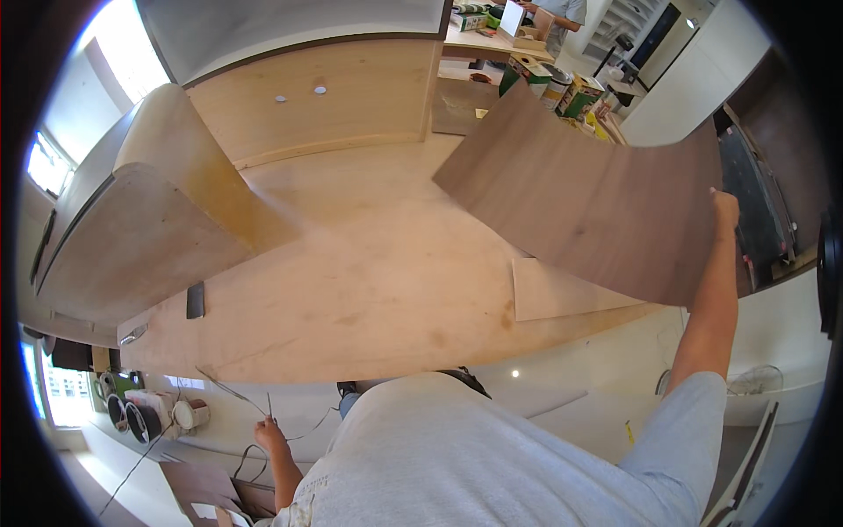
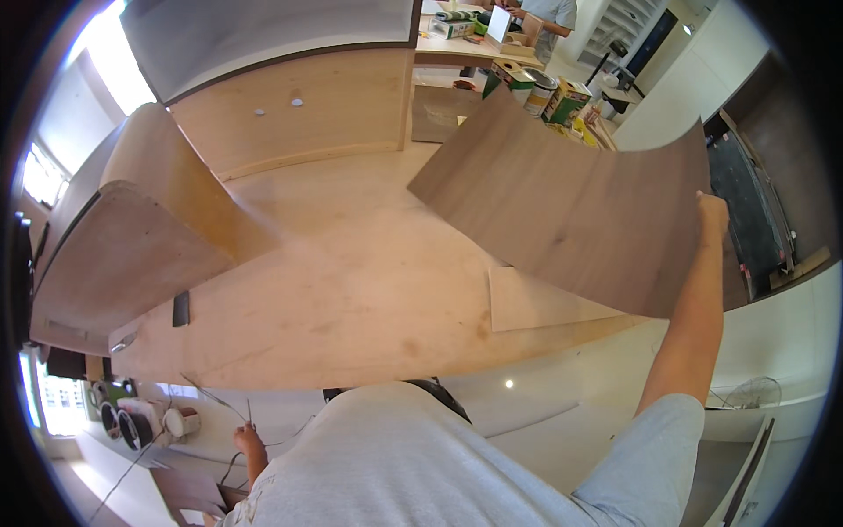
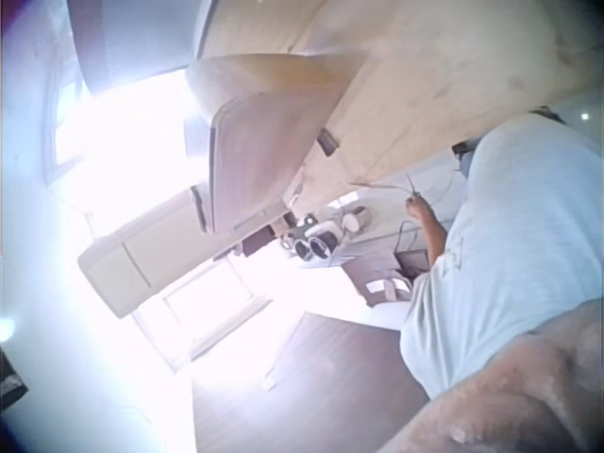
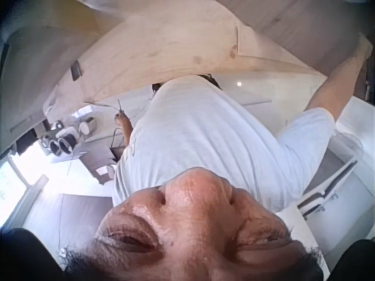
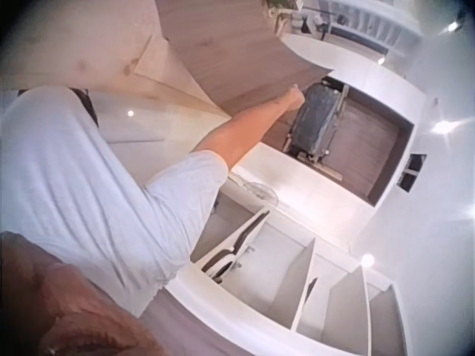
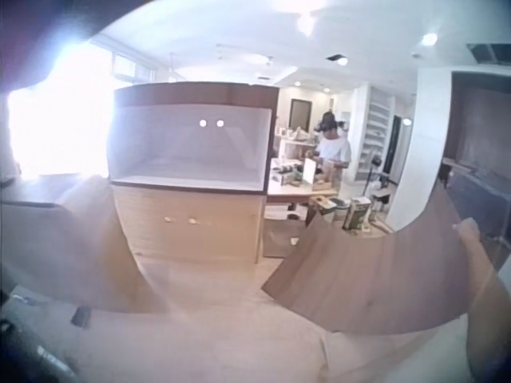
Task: Apply and trim wood veneer on a curved furniture piece using a knife and hammer.
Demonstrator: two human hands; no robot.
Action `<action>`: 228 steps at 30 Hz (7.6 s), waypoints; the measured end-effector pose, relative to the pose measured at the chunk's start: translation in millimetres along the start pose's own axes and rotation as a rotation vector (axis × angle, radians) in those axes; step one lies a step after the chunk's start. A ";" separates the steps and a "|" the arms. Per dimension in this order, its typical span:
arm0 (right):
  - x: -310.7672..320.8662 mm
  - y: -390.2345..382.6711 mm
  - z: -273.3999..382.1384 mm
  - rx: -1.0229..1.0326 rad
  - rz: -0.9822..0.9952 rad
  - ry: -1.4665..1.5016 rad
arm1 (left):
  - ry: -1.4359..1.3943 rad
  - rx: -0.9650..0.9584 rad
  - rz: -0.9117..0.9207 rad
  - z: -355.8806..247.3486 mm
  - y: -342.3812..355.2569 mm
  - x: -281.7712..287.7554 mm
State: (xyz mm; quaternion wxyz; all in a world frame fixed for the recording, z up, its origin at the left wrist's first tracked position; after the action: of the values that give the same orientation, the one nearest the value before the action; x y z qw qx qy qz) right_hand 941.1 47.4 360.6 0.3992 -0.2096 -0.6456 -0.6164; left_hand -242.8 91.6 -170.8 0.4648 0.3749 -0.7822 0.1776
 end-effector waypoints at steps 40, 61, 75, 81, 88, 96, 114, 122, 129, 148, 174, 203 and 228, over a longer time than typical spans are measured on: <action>26.1 -384.4 210.9 0.491 0.247 0.919 | 0.538 -0.250 0.108 -104.9 -86.3 78.7; -146.8 -438.4 313.7 0.439 0.555 0.368 | -0.170 -1.402 0.193 -473.9 -121.2 -155.2; -295.6 -425.4 409.8 0.615 0.601 0.377 | -0.118 -1.440 0.555 -528.0 -215.0 -217.7; -328.3 -374.6 428.5 0.560 0.544 0.360 | -0.159 -1.471 0.502 -526.3 -219.1 -225.9; -284.0 -461.5 403.0 0.690 0.490 0.381 | -0.137 -1.437 0.503 -526.8 -210.9 -224.0; -341.5 -355.6 412.4 0.504 0.499 0.312 | -0.101 -1.452 0.517 -534.3 -221.8 -229.2; 243.8 -449.8 347.9 1.219 0.741 2.147 | -0.137 -1.293 0.463 -516.1 -211.3 -194.3; 362.4 -490.1 296.1 1.601 0.534 2.368 | -0.227 -1.264 0.485 -355.9 -209.2 -60.5; 379.2 -649.0 367.0 1.061 1.191 2.128 | -0.093 -0.827 0.088 -167.4 -54.5 42.3; 324.5 -1108.5 592.3 1.475 0.597 1.148 | -0.167 -0.252 -0.122 70.8 206.2 127.9; 323.9 -1156.5 758.4 1.460 0.629 0.436 | 0.362 -0.827 -0.052 7.4 682.9 88.7; 320.2 -1224.0 754.5 1.451 0.452 0.013 | -0.311 1.629 -0.441 657.7 413.6 179.6; 383.6 -1147.3 650.7 0.623 0.727 0.955 | -0.415 -0.915 -0.547 -158.8 908.4 449.0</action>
State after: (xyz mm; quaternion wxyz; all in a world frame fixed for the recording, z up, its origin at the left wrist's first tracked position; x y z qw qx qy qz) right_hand -328.9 414.5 -12.5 0.8644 0.0068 -0.4344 -0.2533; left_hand -960.0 597.6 359.9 0.4456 0.3514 -0.7288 -0.3831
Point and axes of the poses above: each hand's wrist, its own y-axis towards the middle knuckle, its own x-axis out of the back of the hand, z = x × y, the point moved 4 cm from there along y, towards the middle knuckle, and after that the axes turned 13 degrees about -z, right-handed, at the moved point
